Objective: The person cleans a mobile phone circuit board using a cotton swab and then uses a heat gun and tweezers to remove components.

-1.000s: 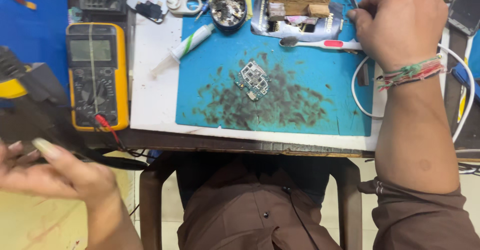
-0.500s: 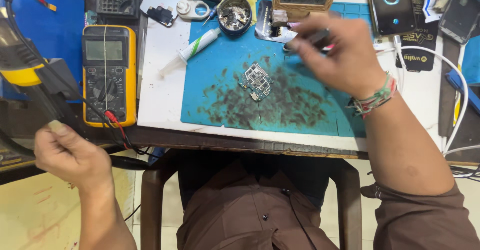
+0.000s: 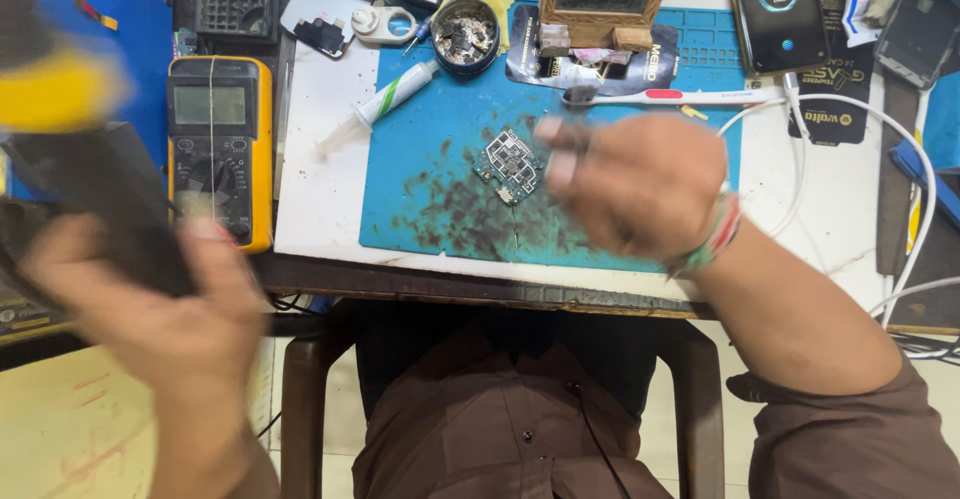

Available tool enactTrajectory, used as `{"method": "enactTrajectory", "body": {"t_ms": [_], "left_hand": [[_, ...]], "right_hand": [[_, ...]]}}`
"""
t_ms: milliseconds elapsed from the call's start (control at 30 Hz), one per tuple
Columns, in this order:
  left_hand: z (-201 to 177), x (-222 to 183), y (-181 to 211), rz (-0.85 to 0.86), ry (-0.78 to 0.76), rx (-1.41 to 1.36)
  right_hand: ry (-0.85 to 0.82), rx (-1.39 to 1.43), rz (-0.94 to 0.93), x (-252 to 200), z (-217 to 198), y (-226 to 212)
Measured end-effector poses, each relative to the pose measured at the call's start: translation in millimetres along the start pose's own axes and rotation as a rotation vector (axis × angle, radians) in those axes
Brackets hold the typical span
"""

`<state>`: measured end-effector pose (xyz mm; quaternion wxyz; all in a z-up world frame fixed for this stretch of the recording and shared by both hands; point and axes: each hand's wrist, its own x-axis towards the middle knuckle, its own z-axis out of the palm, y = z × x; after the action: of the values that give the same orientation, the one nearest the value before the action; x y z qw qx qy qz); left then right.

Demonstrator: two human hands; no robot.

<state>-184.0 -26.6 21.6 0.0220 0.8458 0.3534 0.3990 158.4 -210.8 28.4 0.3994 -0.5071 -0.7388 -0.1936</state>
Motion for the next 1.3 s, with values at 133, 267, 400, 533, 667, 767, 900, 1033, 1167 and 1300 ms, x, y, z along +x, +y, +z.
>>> {"method": "enactTrajectory", "body": {"t_ms": [133, 267, 400, 533, 667, 767, 900, 1033, 1167, 1300], "left_hand": [[2.8, -1.8, 77.0, 0.124, -0.423, -0.092], [14.7, 6.8, 121.7, 0.119, -0.656, -0.230], [13.8, -2.5, 136.7, 0.222, -0.473, -0.257], [27.3, -47.7, 148.1, 0.446, -0.127, -0.442], [53.8, -90.4, 138.4, 0.738, -0.039, -0.593], [67.5, -105.3, 139.1, 0.604, -0.304, -0.894], [86.0, -103.1, 146.0, -0.343, -0.371, -1.029], [102.2, -71.4, 133.8, 0.076, -0.103, -0.783], [107.4, -53.4, 138.1, -0.045, -0.112, -0.824], [127.9, -21.5, 141.3, 0.018, 0.245, -1.053]], "right_hand": [[-0.119, 0.057, -0.319, 7.0, 8.2, -22.3], [-0.227, -0.083, -0.183, 8.9, 15.9, -38.4], [-0.228, -0.134, -0.102, 3.0, 11.0, -30.4], [-0.166, -0.098, -0.031, -2.0, 2.8, -19.4], [-0.153, -0.116, -0.065, -3.6, 0.7, -20.9], [-0.162, -0.109, -0.041, -2.9, 0.0, -24.0], [-0.159, -0.068, -0.055, -1.4, 0.2, -29.8], [-0.143, -0.024, -0.053, 1.1, 1.7, -32.8], [-0.109, -0.015, -0.032, 8.8, 6.8, -37.2], [-0.152, 0.159, 0.005, 9.4, -5.2, -26.9]]}}
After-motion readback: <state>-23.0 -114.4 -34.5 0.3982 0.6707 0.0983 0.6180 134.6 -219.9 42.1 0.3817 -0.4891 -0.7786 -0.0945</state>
